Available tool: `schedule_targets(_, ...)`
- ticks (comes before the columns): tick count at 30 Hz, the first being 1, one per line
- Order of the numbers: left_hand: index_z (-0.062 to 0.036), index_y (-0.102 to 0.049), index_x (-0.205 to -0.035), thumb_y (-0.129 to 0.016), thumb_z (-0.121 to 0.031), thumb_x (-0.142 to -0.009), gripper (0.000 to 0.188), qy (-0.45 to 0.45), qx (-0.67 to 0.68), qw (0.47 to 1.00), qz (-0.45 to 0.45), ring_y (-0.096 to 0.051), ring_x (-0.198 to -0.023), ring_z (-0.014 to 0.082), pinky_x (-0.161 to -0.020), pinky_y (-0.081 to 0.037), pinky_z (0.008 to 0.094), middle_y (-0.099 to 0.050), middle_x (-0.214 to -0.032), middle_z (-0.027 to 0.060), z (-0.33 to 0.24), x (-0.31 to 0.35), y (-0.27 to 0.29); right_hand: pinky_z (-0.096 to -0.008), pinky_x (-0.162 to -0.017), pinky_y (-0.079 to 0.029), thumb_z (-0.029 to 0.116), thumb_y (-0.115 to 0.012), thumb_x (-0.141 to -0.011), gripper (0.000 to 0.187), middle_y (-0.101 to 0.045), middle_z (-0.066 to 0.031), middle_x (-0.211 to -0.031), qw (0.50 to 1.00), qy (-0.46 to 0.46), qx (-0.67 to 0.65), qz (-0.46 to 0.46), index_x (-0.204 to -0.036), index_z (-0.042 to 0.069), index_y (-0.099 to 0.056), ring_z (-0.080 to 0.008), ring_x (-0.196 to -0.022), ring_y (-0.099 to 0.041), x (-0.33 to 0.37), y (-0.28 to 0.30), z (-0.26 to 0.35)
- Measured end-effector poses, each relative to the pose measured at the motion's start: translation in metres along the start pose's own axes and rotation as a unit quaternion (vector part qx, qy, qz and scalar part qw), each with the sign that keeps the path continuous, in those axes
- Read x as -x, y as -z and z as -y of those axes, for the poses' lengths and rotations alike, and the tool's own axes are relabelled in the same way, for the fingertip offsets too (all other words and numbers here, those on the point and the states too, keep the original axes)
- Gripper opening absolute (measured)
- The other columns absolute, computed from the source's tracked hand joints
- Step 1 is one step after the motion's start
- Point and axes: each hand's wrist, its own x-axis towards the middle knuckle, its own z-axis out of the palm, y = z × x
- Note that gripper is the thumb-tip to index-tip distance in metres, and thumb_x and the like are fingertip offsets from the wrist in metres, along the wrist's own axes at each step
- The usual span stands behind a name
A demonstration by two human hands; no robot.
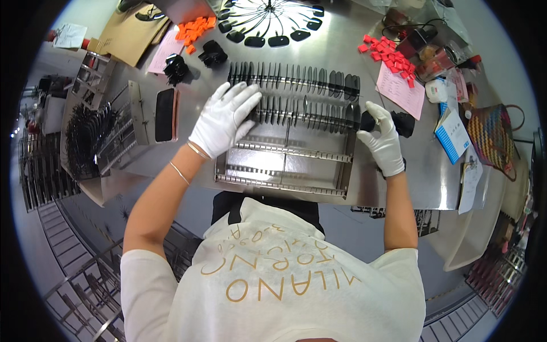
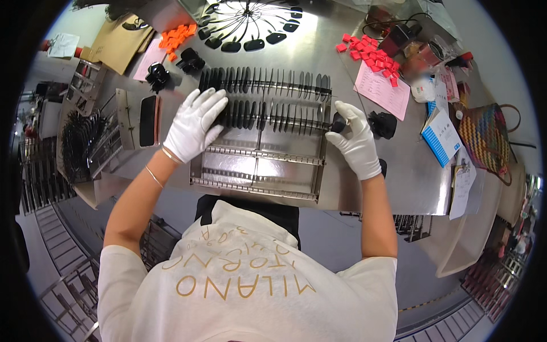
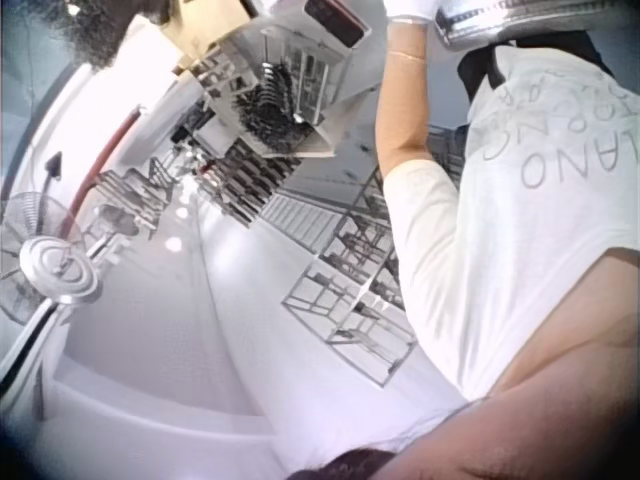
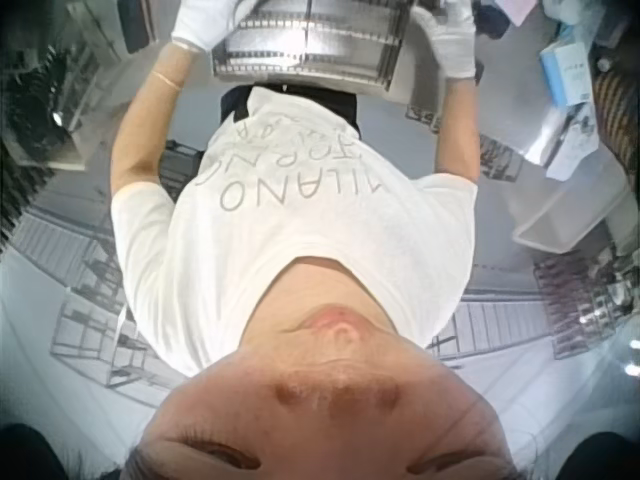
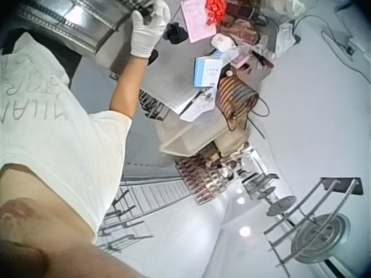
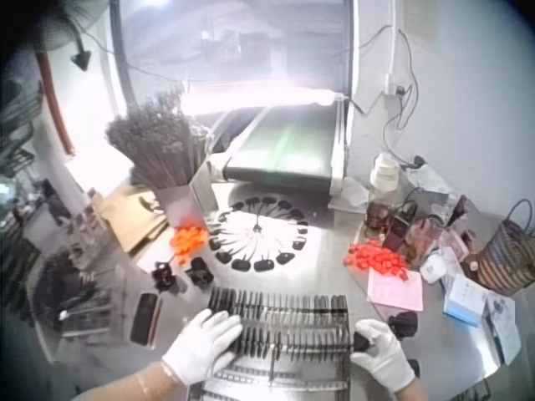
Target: The person repeatedly picks up black plastic components and inserts them into a metal rack on a stainless steel table. They handle the components one at a time, aligning them in rows within the rack.
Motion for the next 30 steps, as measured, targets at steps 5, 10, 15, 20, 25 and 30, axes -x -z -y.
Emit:
schedule_targets(5,-0.0041,-0.057,-0.143,-0.076,-0.022,-0.086,0.062,0.041,0.019,0.999,-0.001,-0.051,-0.141,0.0364,-0.122,-0.037,0.0515,-0.055,-0.152,0.0141,0.018,0.034,0.013,-0.0360,-0.099,-0.053,0.006,-0.084,-0.082,0.061,-0.065,-0.0129,-0.133,0.994,0.055,0.087,-0.042,-0.138,0.002,-0.061,-0.0228,-0.114,-0.065,-0.015,0.006,0.039)
schedule_targets(10,-0.0072,-0.060,-0.139,-0.073,-0.019,-0.090,0.052,0.019,0.062,0.998,-0.012,-0.053,-0.138,0.0358,-0.118,-0.041,0.0475,-0.057,-0.150,0.0132,0.038,0.044,0.016,-0.0384,-0.102,-0.053,0.010,-0.060,-0.105,0.051,-0.063,-0.0125,-0.125,0.935,-0.100,-0.322,-0.106,-0.151,-0.003,-0.045,-0.0218,-0.110,-0.066,-0.032,-0.036,0.058)
schedule_targets(15,-0.0077,-0.065,-0.132,-0.071,-0.016,-0.090,0.043,-0.010,0.083,0.996,-0.033,-0.058,-0.130,0.0342,-0.114,-0.046,0.0467,-0.062,-0.143,0.0114,0.060,0.050,0.014,-0.0414,-0.109,-0.050,0.007,-0.082,-0.080,0.070,-0.060,-0.0132,-0.133,0.995,0.053,-0.048,-0.075,-0.143,0.003,-0.052,-0.0250,-0.119,-0.064,-0.046,-0.084,0.165)
schedule_targets(20,-0.0087,-0.066,-0.132,-0.071,-0.013,-0.089,0.044,-0.031,0.133,0.985,-0.104,-0.060,-0.128,0.0333,-0.112,-0.048,0.0469,-0.062,-0.144,0.0101,0.065,0.051,-0.006,-0.0522,-0.110,-0.045,0.015,-0.091,-0.069,0.076,-0.064,-0.0117,-0.121,0.958,0.217,0.180,0.052,-0.134,0.008,-0.055,-0.0343,-0.112,-0.063,-0.083,-0.172,0.175)
schedule_targets(25,-0.0122,-0.067,-0.134,-0.071,-0.015,-0.089,0.045,-0.042,0.159,0.977,-0.132,-0.060,-0.132,0.0335,-0.114,-0.048,0.0474,-0.061,-0.146,0.0096,0.061,0.054,-0.020,-0.0544,-0.109,-0.046,0.017,-0.091,-0.070,0.074,-0.066,-0.0117,-0.121,0.930,0.209,0.292,0.086,-0.136,0.009,-0.056,-0.0340,-0.113,-0.064,-0.089,-0.191,0.146)
schedule_targets(30,-0.0085,-0.064,-0.136,-0.073,-0.016,-0.088,0.050,-0.020,0.212,0.964,-0.157,-0.058,-0.133,0.0350,-0.116,-0.046,0.0491,-0.060,-0.145,0.0096,0.068,0.065,-0.018,-0.0550,-0.109,-0.045,0.026,-0.089,-0.074,0.082,-0.063,-0.0136,-0.129,0.911,0.198,0.339,0.130,-0.145,0.007,-0.053,-0.0342,-0.117,-0.062,-0.094,-0.201,0.163)
